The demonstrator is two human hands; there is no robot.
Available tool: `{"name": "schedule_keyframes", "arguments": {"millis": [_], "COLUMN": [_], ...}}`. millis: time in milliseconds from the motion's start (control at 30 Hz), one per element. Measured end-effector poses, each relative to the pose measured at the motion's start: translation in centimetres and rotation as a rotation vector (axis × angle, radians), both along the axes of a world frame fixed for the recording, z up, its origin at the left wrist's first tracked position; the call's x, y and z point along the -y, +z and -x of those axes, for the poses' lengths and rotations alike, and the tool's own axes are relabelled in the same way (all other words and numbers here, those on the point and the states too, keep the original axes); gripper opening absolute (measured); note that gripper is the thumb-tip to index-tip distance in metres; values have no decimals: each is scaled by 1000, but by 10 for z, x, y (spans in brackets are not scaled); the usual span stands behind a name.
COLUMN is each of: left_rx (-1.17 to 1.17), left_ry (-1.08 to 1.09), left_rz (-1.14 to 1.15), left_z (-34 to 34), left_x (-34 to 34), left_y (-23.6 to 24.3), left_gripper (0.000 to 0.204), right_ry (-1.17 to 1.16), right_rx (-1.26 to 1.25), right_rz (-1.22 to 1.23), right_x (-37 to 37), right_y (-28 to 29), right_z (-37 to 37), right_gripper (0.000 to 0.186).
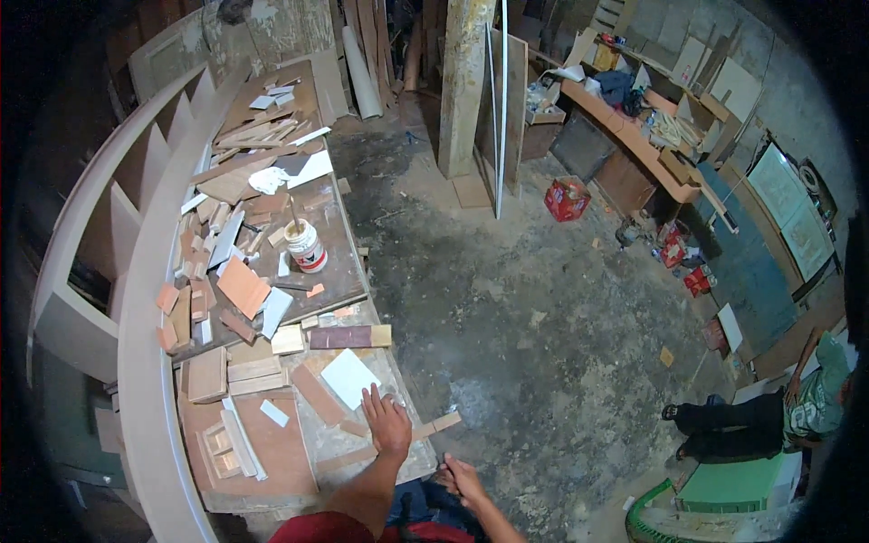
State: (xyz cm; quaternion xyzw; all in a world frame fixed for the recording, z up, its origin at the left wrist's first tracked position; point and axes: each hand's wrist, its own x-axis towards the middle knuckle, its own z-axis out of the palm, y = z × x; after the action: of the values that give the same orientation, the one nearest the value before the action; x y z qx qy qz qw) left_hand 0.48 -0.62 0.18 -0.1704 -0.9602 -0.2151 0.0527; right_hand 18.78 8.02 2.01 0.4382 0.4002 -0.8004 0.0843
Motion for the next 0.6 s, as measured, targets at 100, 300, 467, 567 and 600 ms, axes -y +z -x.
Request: {"name": "schedule_keyframes", "arguments": {"millis": [100,300,467,567,600], "left_rx": [24,7,-18,-22,-23], "left_ry": [22,-24,7,5,1], "left_rz": [-36,-31,-31,-18,-20], "left_z": [0,-2,6,3,3], "left_x": [0,-6,-4,-3,-4], "left_y": [1,3,2,-1,-1], "left_gripper": [30,30,32,33,33], "right_ry": [46,70,75,380,376], "right_rx": [64,3,-75,59,61], "right_rz": [-4,-161,-491,-1030,-1032], "right_x": [-1,-17,-14,-18,-21], "right_y": [6,-22,-20,8,10], "right_z": [-3,35,45,45,46], "right_gripper": [42,42,50,71,71]}}
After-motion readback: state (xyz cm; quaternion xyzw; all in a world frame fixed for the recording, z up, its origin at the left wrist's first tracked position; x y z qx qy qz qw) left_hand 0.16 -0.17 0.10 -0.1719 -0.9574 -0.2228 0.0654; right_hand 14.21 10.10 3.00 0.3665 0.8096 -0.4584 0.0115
